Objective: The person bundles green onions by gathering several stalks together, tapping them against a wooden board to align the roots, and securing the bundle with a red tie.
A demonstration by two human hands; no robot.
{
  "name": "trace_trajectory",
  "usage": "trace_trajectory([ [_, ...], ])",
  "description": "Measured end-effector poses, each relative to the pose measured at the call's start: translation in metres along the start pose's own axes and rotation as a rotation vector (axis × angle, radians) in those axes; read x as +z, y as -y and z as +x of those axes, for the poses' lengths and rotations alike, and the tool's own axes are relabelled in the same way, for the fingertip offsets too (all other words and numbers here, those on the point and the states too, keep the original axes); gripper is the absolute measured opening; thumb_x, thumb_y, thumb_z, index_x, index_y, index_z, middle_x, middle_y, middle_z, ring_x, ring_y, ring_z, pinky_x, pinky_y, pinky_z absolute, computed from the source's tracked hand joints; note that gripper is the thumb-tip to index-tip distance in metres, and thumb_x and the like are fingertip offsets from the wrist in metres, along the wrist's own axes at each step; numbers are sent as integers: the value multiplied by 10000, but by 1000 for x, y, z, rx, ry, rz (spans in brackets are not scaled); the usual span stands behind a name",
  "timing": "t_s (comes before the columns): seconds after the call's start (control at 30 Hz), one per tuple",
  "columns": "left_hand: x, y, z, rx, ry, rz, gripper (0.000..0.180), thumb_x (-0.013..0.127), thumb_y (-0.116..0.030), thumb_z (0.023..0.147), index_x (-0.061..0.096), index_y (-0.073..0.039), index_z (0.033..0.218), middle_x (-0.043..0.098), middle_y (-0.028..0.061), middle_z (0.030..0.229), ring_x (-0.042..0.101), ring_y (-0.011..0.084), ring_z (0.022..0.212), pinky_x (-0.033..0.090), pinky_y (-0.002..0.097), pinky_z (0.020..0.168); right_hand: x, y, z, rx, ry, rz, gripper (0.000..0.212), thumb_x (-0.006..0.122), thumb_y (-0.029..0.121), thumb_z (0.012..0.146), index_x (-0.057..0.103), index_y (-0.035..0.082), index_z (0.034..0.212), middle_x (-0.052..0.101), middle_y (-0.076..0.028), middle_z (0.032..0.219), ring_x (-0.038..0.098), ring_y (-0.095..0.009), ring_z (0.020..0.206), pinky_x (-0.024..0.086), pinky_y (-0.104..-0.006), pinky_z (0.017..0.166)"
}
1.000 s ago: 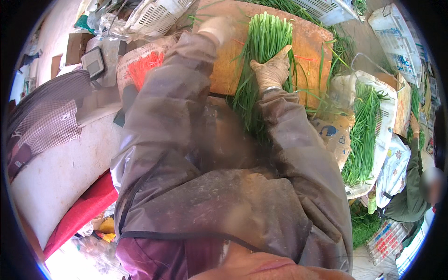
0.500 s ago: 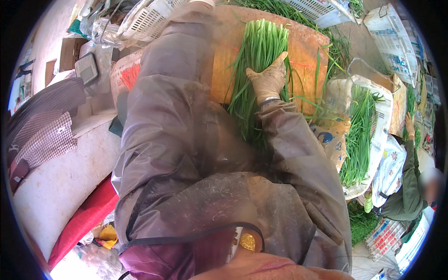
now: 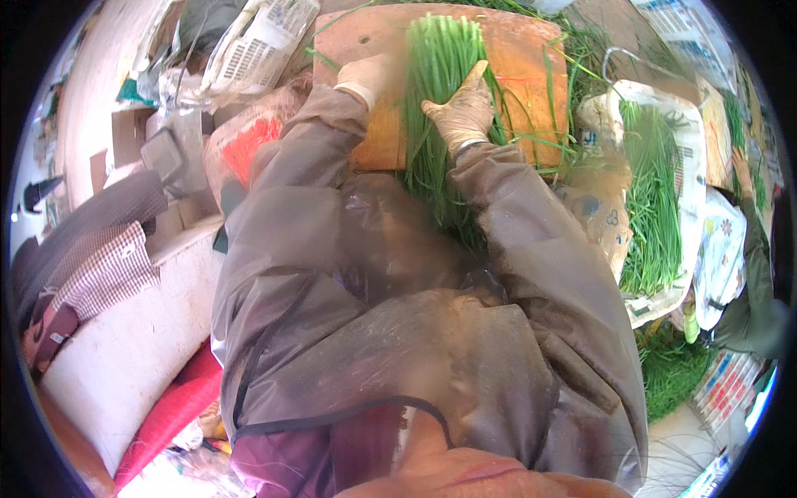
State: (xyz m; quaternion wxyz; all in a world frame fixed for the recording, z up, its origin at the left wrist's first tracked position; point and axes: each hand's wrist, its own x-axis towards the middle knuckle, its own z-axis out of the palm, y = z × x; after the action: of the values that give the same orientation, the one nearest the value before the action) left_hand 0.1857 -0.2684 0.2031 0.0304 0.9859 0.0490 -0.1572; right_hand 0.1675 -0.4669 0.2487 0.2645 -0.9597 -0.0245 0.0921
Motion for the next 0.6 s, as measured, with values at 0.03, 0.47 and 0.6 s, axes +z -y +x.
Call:
trace_trajectory([
  [0.03, -2, 4, 0, -6, 11, -48, 186, 471, -183, 878, 620, -82, 922, 663, 175, 962, 646, 347, 933, 519, 453, 761, -1, 0, 0, 0, -7, 10, 1239, 854, 374, 590, 77, -66, 1449, 438, -222, 1327, 451, -342, 1214, 382, -415, 1022],
  [0.47, -59, 58, -36, -150, 210, 59, 227, 543, -210, 852, 701, -115, 983, 674, 143, 1054, 651, 312, 978, 515, 407, 825, -5, 2, 0, 42, 16, 18, 1252, 867, 383, 573, 87, -38, 1458, 470, -182, 1288, 475, -326, 1183, 402, -422, 991],
  [0.6, -94, 43, -55, 272, 253, -827, 120, 597, -231, 878, 668, -145, 923, 653, -4, 837, 605, 153, 800, 488, 275, 728, -1, 1, 0, 17, -10, 5, 1256, 864, 386, 579, 74, -40, 1458, 466, -185, 1293, 472, -332, 1185, 401, -425, 992],
])
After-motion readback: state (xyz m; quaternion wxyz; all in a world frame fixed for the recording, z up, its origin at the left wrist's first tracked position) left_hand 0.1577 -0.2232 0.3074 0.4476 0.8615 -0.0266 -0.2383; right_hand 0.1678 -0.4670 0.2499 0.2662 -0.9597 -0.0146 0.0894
